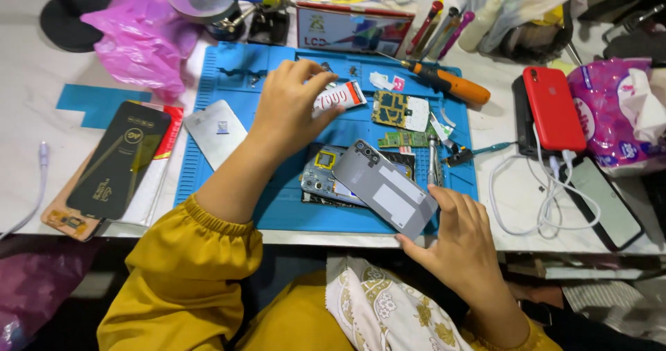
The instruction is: Applying adhesive to a mobile phone frame and assembling the screen and internal components
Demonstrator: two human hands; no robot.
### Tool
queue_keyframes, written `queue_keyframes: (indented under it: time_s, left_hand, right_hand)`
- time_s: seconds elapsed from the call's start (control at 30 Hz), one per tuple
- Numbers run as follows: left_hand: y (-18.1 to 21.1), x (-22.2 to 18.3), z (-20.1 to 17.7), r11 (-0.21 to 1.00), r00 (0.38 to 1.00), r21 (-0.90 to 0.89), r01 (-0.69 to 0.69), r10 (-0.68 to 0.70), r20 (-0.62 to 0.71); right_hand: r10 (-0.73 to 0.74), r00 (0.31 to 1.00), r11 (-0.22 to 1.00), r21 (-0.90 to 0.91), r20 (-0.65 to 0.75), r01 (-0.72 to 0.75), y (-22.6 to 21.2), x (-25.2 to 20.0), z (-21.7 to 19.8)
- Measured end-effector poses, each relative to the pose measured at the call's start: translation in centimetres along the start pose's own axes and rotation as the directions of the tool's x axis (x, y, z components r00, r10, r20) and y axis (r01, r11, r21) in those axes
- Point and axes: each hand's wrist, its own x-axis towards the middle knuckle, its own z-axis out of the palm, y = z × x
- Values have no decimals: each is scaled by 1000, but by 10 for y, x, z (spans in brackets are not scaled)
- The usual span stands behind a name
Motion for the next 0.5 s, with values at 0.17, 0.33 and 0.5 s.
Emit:
queue_keyframes:
  time_s: [0.17,0.33,0.5]
  left_hand:
    - [11,3,-7,995,995,-57,-78,74,-66]
    - [27,7,-17,982,953,-33,-185,171,-251]
    - [53,12,-11,865,667,118,-487,456,-589]
  right_hand:
    - [34,999,998,47,-11,-34,12,1,-3]
    - [130,991,897,424,13,-123,40,12,-3]
    - [83,996,-162,987,39,-25,46,20,10]
